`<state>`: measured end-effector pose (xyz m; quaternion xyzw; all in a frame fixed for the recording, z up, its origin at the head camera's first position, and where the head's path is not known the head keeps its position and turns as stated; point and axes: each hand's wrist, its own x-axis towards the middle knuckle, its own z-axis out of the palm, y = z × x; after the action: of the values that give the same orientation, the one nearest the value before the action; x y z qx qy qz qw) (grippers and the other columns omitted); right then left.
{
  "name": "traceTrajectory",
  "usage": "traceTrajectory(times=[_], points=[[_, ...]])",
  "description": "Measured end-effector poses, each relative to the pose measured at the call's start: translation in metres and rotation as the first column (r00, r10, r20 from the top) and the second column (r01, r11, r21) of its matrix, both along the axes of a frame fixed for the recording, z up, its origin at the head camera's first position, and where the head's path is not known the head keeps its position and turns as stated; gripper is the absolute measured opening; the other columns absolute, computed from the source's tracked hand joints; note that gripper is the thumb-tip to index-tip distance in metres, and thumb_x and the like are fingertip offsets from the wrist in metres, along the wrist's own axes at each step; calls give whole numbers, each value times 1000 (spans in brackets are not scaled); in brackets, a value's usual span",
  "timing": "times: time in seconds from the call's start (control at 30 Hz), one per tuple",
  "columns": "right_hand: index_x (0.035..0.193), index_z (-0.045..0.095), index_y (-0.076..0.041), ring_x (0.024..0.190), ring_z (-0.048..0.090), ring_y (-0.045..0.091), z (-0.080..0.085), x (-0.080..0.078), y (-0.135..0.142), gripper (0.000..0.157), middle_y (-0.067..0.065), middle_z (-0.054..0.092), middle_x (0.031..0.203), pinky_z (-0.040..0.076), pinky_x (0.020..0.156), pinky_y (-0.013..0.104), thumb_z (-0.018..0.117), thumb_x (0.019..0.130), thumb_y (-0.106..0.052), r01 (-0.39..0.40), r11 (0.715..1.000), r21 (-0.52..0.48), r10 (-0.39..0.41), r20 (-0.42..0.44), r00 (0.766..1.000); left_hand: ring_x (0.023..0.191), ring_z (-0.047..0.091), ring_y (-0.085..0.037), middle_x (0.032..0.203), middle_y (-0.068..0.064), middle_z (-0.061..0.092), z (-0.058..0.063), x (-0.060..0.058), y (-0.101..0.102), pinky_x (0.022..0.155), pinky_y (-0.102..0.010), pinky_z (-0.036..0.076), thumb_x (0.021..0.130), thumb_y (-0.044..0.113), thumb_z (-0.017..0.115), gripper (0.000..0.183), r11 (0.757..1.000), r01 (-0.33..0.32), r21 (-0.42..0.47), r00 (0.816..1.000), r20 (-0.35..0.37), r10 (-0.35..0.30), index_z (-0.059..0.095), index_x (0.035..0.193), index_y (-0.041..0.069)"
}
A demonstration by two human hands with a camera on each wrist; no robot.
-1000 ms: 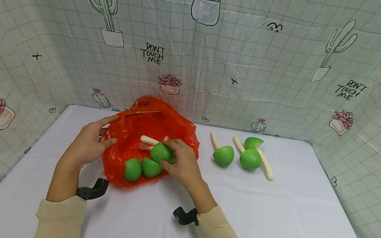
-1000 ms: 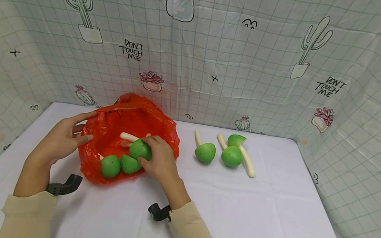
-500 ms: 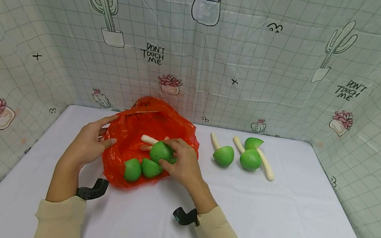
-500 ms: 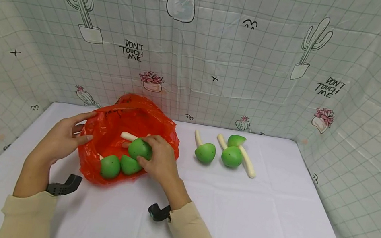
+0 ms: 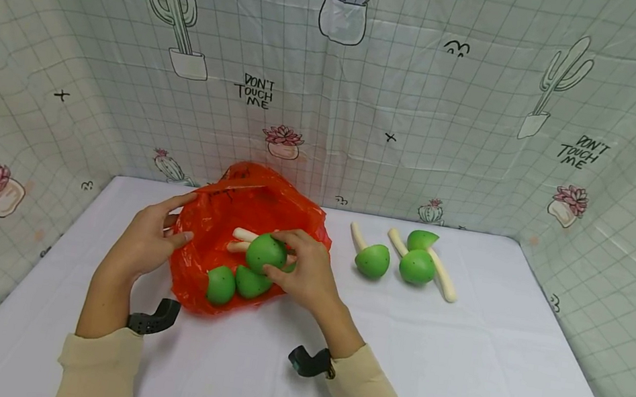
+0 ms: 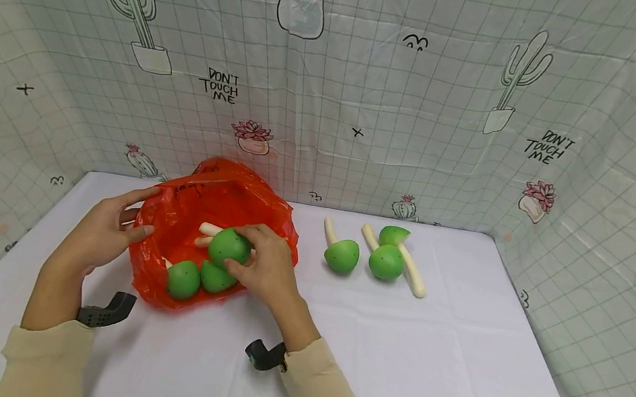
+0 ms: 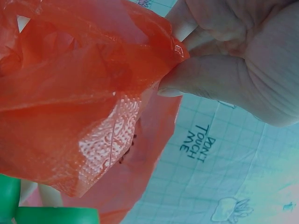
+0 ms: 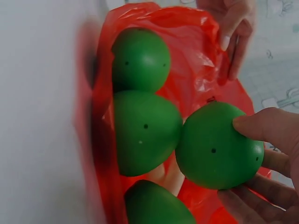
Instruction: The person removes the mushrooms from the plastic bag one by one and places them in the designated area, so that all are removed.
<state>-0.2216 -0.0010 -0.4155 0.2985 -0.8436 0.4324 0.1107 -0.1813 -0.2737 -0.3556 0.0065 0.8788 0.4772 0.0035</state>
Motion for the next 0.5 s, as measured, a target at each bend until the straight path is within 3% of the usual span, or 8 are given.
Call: traceTrajectory(times=[0.33, 0.5], points=[[126, 72, 1, 106, 70, 28, 11, 4, 1, 46, 13, 71, 120, 63, 91, 45, 88, 83, -6, -66, 993, -98, 68, 20, 997, 140, 47, -54, 159, -32, 39, 0, 0, 1, 98, -55, 54, 101, -4, 62, 74, 1000, -12, -6, 1000, 4, 12, 29, 166, 8], [126, 73, -1, 104, 70, 25, 18, 8, 3, 47, 11, 72, 121, 63, 89, 42, 89, 83, -8, -51, 993, -103, 52, 4, 999, 140, 47, -54, 159, -32, 39, 0, 1, 1, 98, -56, 54, 101, -5, 62, 75, 1000, -14, 1, 1000, 6, 14, 29, 167, 8]])
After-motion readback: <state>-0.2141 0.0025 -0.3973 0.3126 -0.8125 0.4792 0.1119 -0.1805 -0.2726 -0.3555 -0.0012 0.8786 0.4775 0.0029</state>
